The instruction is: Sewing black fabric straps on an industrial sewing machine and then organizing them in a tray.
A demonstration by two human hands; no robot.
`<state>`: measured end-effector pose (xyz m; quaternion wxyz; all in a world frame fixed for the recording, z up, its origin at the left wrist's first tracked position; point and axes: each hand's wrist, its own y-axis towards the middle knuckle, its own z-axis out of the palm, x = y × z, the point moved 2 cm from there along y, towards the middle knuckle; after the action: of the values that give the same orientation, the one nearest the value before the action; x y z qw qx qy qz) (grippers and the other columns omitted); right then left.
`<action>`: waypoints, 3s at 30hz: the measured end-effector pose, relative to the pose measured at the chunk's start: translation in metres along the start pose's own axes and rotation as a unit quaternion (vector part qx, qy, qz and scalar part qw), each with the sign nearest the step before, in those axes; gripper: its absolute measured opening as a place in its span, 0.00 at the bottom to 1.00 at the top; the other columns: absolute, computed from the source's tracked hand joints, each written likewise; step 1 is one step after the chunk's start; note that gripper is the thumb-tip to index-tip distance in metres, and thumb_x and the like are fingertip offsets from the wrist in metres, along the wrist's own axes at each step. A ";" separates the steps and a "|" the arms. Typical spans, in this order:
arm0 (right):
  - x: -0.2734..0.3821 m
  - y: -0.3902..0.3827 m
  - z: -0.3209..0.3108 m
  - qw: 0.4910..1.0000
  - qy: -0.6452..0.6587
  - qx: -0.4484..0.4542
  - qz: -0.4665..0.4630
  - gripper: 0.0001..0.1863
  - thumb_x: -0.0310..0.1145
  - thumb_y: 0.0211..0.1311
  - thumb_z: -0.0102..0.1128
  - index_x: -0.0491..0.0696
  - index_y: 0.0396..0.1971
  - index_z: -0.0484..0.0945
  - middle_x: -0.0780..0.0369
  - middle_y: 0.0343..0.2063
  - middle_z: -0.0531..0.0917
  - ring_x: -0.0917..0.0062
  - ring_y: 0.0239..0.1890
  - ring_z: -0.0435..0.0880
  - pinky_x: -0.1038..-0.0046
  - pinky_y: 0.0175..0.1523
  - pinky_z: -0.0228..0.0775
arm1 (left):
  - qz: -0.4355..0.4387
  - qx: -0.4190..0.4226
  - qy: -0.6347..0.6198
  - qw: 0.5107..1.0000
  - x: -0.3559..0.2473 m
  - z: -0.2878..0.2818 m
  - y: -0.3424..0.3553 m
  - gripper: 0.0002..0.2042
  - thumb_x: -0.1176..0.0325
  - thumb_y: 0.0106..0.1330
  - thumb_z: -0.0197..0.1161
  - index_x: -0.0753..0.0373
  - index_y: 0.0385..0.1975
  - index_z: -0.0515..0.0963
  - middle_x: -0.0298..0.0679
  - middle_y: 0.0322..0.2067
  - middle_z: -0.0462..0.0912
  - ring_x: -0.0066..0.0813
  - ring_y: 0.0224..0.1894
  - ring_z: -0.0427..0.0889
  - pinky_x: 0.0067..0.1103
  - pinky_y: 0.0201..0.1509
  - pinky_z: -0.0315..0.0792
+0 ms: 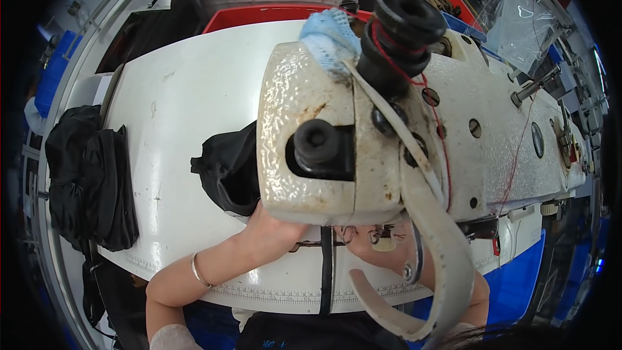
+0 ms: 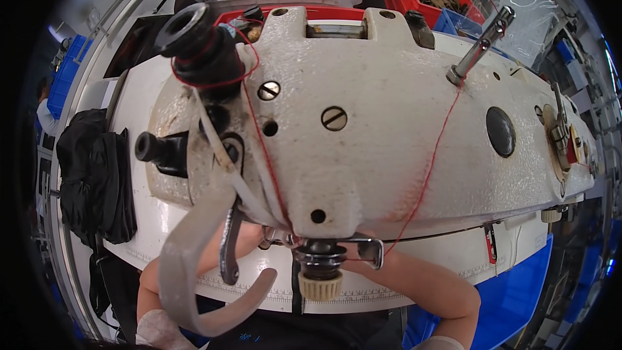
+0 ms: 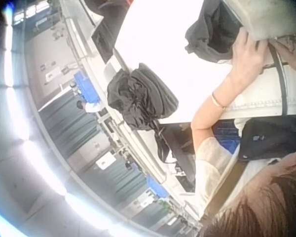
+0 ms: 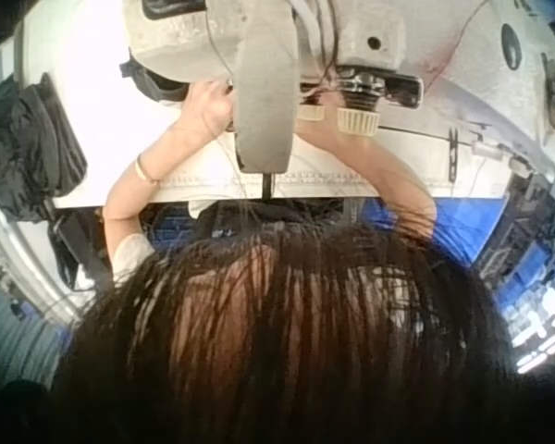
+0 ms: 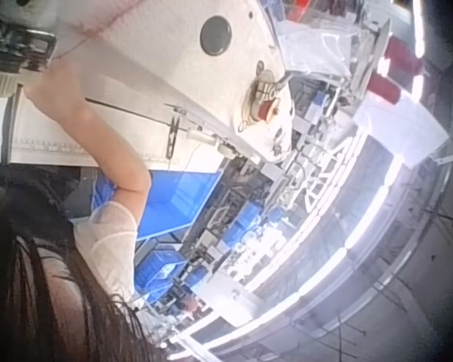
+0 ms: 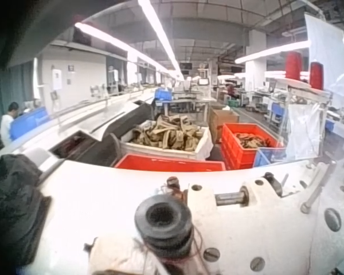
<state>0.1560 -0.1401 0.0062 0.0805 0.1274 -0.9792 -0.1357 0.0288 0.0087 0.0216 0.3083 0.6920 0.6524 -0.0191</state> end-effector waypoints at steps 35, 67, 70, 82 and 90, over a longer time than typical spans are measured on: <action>0.026 0.002 -0.011 0.990 -0.029 -0.128 -0.053 0.07 0.31 0.44 0.56 0.47 0.26 0.77 0.66 0.26 0.76 0.79 0.28 0.75 0.73 0.38 0.69 | -0.032 0.025 0.155 0.987 -0.045 -0.056 0.002 0.16 0.75 0.39 0.60 0.67 0.33 0.77 0.37 0.26 0.70 0.32 0.28 0.72 0.26 0.30 0.69; 0.057 -0.015 -0.003 0.991 -0.005 -0.110 -0.070 0.08 0.24 0.44 0.59 0.35 0.26 0.77 0.50 0.30 0.80 0.60 0.35 0.82 0.64 0.42 0.76 | 0.098 0.025 0.052 0.994 -0.050 -0.022 -0.018 0.15 0.75 0.41 0.58 0.73 0.31 0.77 0.48 0.39 0.78 0.31 0.33 0.75 0.20 0.33 0.72; 0.049 -0.005 -0.026 0.984 -0.138 -0.064 -0.089 0.09 0.26 0.47 0.55 0.37 0.27 0.77 0.54 0.33 0.80 0.65 0.39 0.80 0.65 0.45 0.74 | 0.100 0.019 0.048 0.994 -0.046 -0.022 -0.011 0.15 0.75 0.41 0.60 0.72 0.31 0.78 0.47 0.38 0.78 0.33 0.34 0.76 0.21 0.33 0.72; 0.019 0.014 -0.025 0.981 -0.181 -0.032 -0.060 0.26 0.32 0.42 0.56 0.47 0.48 0.75 0.62 0.39 0.80 0.76 0.41 0.81 0.76 0.48 0.71 | -0.109 0.000 -0.100 0.989 -0.006 -0.016 -0.001 0.13 0.80 0.43 0.61 0.66 0.32 0.78 0.46 0.32 0.77 0.48 0.33 0.76 0.33 0.38 0.72; 0.100 -0.024 -0.033 0.861 0.485 -0.037 0.147 0.16 0.25 0.56 0.58 0.42 0.47 0.74 0.62 0.29 0.76 0.74 0.32 0.77 0.74 0.38 0.71 | 0.253 0.240 0.313 0.883 -0.108 -0.077 -0.029 0.04 0.71 0.41 0.58 0.63 0.17 0.75 0.34 0.17 0.70 0.32 0.27 0.71 0.25 0.45 0.65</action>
<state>0.0724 -0.1971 0.0426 0.5691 0.0282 -0.8180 -0.0792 -0.0420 -0.0542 0.1183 -0.0931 0.8566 0.4930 0.1207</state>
